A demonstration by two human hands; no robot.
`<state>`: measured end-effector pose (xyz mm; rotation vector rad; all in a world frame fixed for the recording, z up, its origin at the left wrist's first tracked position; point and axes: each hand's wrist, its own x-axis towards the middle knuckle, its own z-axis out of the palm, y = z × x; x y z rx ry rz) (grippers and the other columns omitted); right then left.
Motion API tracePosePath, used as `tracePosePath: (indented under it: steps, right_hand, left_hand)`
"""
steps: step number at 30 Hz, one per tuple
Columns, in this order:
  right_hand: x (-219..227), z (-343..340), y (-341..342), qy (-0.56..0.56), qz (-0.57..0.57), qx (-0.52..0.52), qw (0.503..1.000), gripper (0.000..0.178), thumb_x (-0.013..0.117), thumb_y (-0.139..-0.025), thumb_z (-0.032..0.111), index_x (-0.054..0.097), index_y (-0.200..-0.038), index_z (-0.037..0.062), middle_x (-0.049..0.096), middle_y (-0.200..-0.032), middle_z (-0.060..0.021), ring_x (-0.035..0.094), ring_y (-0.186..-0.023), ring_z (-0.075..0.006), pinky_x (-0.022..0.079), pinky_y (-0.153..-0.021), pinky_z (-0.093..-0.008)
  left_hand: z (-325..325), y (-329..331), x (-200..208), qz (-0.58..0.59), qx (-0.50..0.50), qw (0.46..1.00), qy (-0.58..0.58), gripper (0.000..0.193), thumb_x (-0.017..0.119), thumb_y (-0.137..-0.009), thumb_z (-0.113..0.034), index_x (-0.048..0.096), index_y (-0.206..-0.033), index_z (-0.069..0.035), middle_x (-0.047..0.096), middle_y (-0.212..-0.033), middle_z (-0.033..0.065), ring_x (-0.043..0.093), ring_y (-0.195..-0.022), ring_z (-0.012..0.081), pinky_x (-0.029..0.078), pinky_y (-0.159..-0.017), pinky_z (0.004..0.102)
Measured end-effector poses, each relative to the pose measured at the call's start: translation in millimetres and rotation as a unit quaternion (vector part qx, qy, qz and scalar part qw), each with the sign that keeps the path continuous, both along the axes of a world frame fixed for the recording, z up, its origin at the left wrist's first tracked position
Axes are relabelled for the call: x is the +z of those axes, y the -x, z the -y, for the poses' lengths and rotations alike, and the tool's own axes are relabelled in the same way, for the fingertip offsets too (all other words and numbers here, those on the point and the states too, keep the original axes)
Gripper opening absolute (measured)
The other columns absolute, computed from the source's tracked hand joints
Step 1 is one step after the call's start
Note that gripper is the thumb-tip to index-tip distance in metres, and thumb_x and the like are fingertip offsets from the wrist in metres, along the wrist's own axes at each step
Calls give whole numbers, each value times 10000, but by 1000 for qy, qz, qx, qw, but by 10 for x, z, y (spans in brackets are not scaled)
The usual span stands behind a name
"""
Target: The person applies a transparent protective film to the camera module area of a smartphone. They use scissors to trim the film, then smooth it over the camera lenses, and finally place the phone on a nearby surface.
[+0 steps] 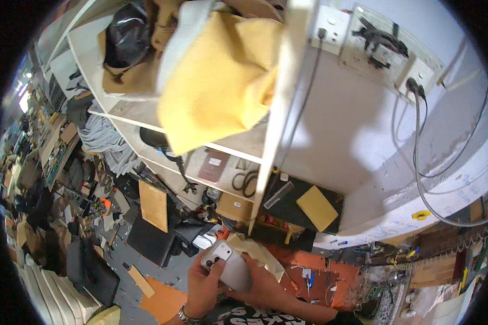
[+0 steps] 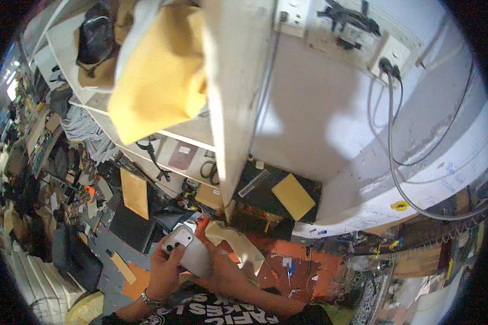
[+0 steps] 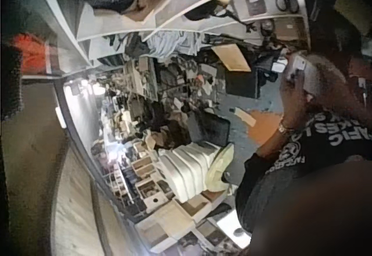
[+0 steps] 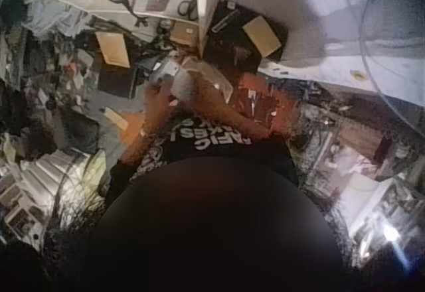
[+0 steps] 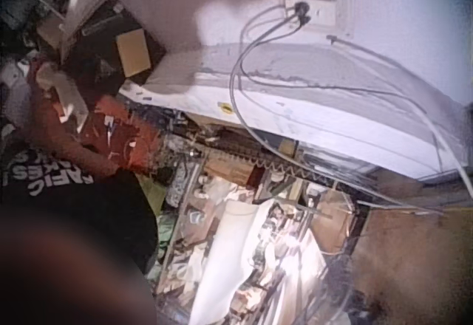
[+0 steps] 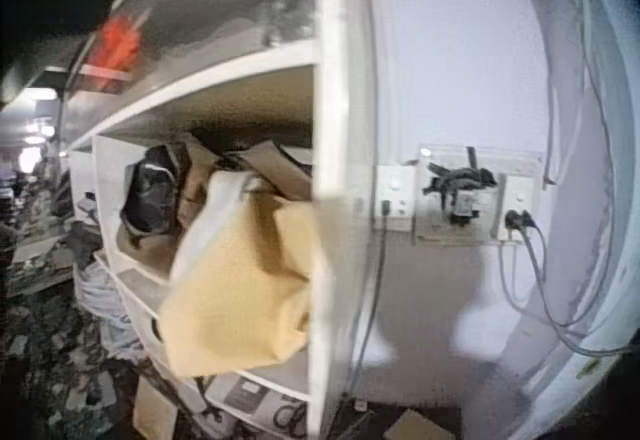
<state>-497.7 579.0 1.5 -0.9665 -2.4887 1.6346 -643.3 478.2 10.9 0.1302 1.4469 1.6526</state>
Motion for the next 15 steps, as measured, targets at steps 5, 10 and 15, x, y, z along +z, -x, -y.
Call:
tracePosePath:
  steps: [5,10,15]
  right_hand:
    - [0,240,579,-121,52,72,989,1080,798,-812,578,278,-1544,-20,562,-1323,-363,612,-1201,-493,546,-952,-522]
    - [13,381,1000,-168,20,118,979,1043,777,-862,480,197,-1569,-23,632,-1185,-365,605,-1179,-528,524,-983,-543]
    - [-62,509,1338,-243,37,119,962,1093,735,-872,565,145,-1591,-8,624,-1173,-394,644,-1097,-532,541,-934,-536]
  left_hand:
    - [198,453,-63,-17,134,991,9,312,742,-954,-164,646,-1193,11,699,-981,64,653,-814,114,543,-696,277]
    - [410,867,-176,-13,176,984,-29,289,765,-931,-180,655,-1130,0,697,-965,48,642,-825,116,525,-718,272]
    - [550,1220,-292,-55,128,990,-28,274,753,-912,-136,648,-1126,1,685,-965,43,634,-831,127,519,-755,282]
